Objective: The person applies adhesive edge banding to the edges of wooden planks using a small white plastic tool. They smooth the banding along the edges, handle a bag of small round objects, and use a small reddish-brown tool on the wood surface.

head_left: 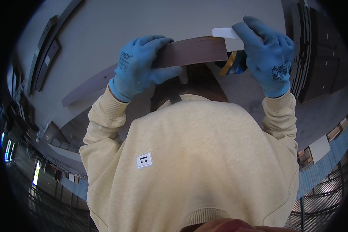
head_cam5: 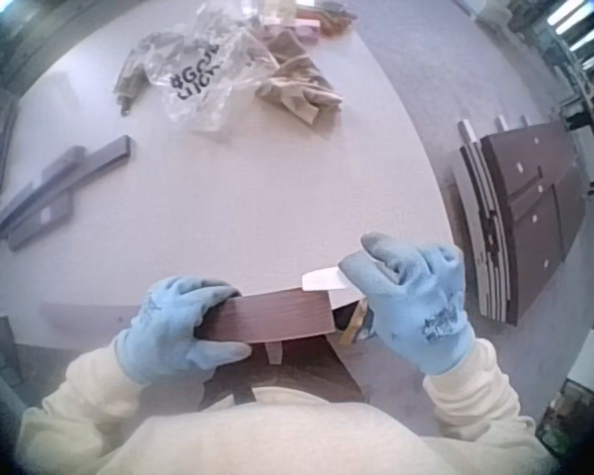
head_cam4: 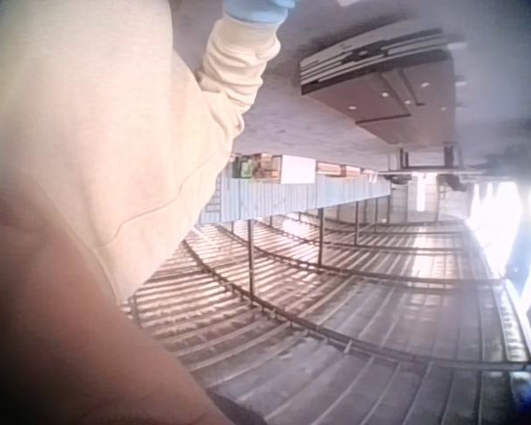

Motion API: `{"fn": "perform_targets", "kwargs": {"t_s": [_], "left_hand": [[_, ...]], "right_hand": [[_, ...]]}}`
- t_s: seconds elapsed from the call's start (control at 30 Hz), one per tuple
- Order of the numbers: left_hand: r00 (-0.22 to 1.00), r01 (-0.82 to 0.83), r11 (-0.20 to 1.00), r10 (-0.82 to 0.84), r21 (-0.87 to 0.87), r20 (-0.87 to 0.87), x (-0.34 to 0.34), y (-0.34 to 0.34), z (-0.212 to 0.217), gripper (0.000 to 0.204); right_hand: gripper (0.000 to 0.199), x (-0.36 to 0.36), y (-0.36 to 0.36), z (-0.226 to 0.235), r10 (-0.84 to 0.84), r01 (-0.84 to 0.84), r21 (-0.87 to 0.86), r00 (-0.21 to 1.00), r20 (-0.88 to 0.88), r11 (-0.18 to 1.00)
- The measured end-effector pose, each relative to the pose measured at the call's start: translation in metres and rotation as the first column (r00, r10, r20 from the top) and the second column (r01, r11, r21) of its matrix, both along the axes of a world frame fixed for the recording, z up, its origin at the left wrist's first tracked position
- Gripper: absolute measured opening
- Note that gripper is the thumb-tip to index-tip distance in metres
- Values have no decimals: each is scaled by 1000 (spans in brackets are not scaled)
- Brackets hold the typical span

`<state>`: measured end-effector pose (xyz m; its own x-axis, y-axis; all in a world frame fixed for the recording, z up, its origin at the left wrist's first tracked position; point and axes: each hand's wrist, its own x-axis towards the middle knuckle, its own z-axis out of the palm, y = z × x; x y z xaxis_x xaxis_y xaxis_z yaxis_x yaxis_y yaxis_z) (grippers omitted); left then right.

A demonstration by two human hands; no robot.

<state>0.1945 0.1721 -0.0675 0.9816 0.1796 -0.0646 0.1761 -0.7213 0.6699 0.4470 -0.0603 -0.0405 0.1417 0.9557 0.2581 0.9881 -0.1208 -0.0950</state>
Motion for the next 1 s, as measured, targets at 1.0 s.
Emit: {"fn": "perform_targets", "kwargs": {"t_s": [1.0], "left_hand": [[1000,1,1000,-1,5,13,4,0,0,69]], "right_hand": [[47,10,-1,0,78,-41,-184,977,197,982]]}}
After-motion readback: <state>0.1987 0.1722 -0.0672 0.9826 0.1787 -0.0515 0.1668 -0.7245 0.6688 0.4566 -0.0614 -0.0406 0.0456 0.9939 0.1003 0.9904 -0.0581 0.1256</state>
